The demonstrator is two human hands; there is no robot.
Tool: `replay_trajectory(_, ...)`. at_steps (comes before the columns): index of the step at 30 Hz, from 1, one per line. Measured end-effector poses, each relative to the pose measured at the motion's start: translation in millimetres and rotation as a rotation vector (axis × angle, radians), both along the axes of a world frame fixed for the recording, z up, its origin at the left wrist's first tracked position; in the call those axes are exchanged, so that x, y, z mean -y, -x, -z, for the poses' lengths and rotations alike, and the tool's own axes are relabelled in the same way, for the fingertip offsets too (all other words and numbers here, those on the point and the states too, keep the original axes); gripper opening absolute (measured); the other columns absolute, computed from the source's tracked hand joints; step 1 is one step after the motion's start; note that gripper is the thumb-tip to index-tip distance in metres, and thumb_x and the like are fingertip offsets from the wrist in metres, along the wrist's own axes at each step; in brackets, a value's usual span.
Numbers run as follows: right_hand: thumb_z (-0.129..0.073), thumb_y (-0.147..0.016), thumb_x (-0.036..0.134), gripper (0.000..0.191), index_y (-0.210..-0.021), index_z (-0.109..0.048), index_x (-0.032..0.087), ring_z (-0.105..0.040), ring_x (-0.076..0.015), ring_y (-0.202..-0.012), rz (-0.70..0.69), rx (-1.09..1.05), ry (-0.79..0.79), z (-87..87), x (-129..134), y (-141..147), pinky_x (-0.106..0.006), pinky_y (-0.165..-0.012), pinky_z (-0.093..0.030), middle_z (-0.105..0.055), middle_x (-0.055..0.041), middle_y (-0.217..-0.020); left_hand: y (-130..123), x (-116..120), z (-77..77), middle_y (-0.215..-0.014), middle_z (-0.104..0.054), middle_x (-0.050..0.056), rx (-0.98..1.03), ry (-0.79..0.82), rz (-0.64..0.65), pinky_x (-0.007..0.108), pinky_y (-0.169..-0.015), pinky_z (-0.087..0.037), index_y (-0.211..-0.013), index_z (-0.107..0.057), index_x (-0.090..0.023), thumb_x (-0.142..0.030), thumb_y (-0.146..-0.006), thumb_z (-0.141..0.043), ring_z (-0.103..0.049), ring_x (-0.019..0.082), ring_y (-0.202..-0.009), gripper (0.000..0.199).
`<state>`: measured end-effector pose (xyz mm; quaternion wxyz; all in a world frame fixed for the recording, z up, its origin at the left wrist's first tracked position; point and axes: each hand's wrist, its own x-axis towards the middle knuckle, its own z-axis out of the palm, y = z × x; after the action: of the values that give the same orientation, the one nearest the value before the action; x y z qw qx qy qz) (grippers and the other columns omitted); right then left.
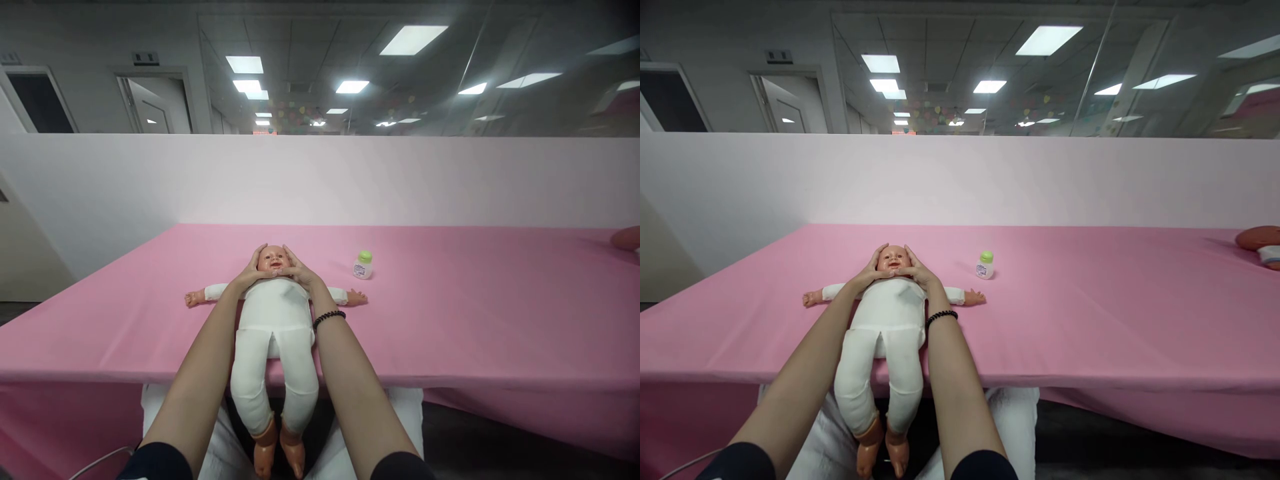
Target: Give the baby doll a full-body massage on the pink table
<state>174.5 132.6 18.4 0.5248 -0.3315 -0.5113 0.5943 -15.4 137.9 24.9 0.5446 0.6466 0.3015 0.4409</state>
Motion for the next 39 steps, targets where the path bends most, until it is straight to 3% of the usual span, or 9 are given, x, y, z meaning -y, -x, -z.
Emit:
replay_trajectory(7,-0.065,-0.082,0.008,0.084,-0.156,-0.026,0.015,-0.058,-0.0218,-0.124,-0.037,-0.007,-0.003,-2.4,1.8,0.1,-0.036,-0.097,-0.052,-0.04,-0.0171,-0.153,1.1,0.1,1.5,-0.158,-0.036,0.015,0.021,0.039,0.004,0.051,-0.114,-0.04,-0.157,-0.023,-0.032,-0.031,-0.065,-0.087,-0.043,0.037,-0.141,0.112)
replay_trajectory(19,-0.072,-0.075,0.005,0.104,-0.159,-0.014,0.018,-0.06,-0.0222,-0.12,-0.071,0.011,0.029,-1.9,3.8,-2.0,-0.036,-0.093,-0.053,-0.042,-0.0195,-0.151,-0.8,1.1,-0.3,-0.156,-0.039,0.016,0.018,-0.007,0.005,0.051,-0.113,-0.041,-0.157,-0.025,-0.031,-0.033,-0.06,-0.091,-0.045,0.038,-0.139,0.117)
replay_trajectory(33,-0.067,-0.077,0.003,0.102,-0.16,-0.011,0.02,-0.058,-0.0211,-0.125,-0.083,-0.011,0.031,-2.0,0.4,-0.6,-0.036,-0.097,-0.051,-0.036,-0.0176,-0.157,0.8,2.3,1.5,-0.155,-0.041,0.015,0.086,0.094,0.04,0.052,-0.112,-0.042,-0.158,-0.021,-0.033,-0.029,-0.067,-0.084,-0.049,0.037,-0.136,0.111)
replay_trajectory(39,-0.072,-0.075,0.005,0.102,-0.159,-0.015,0.019,-0.06,-0.0215,-0.121,-0.068,0.019,0.034,-4.1,5.2,-1.9,-0.036,-0.096,-0.052,-0.043,-0.0178,-0.152,0.4,0.8,1.5,-0.155,-0.04,0.016,0.061,0.057,0.03,0.052,-0.113,-0.041,-0.158,-0.021,-0.032,-0.032,-0.066,-0.086,-0.047,0.037,-0.138,0.113)
